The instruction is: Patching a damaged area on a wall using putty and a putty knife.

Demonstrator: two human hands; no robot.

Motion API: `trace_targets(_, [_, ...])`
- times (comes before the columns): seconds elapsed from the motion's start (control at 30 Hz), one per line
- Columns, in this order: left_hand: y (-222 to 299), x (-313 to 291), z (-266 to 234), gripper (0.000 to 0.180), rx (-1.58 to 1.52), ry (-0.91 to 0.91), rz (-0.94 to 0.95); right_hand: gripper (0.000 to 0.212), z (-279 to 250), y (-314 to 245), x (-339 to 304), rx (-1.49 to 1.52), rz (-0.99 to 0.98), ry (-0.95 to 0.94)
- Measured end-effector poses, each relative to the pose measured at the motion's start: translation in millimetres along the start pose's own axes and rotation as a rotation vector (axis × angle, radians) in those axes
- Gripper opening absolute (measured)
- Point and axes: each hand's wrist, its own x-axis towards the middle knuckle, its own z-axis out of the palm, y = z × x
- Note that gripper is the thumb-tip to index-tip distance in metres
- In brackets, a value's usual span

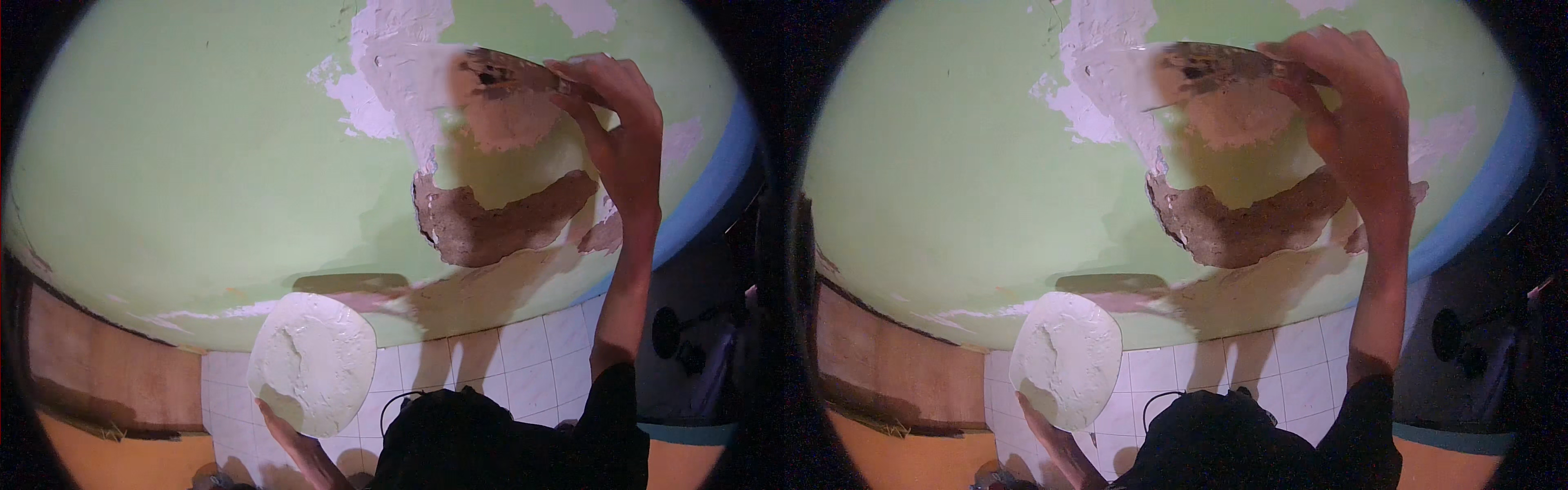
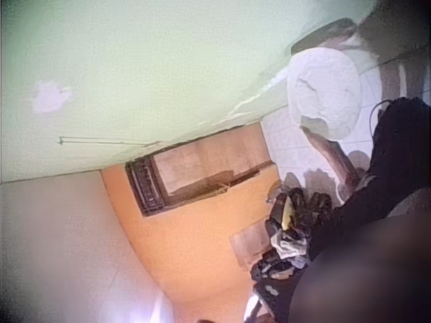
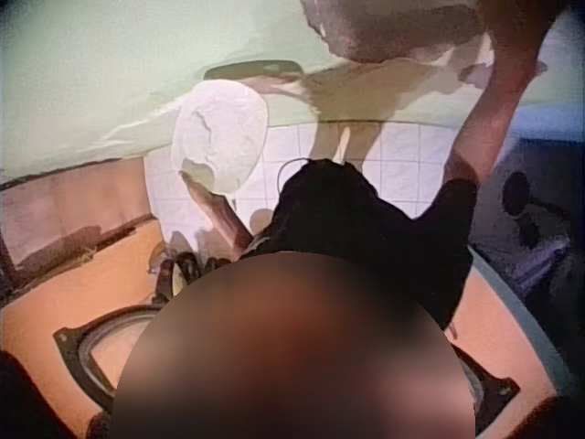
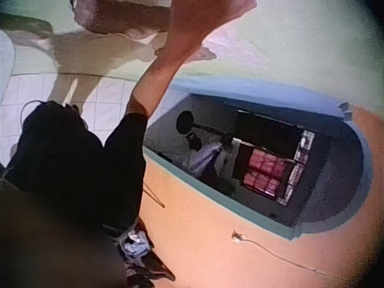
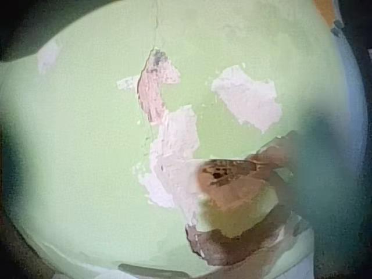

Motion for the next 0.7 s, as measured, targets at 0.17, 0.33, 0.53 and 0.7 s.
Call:
trace_targets(0.17, [2,-13,20,0.064,-0.069,-0.035,0.035,0.03,-3,-8,17,-0.067,-0.105,-0.048])
trace_targets(0.33, [-2,-9,12,0.063,-0.039,-0.007,0.067,0.022,-9,-2,9,-0.151,-0.08,-0.012])
trace_targets(0.53, [-5,-5,4,0.062,-0.013,0.032,0.065,0.028,-7,-17,-16,0.038,0.047,-0.025])
trace_targets(0.7, [-5,0,2,0.062,-0.035,0.058,0.048,0.023,33,-60,-54,0.378,0.204,-0.039])
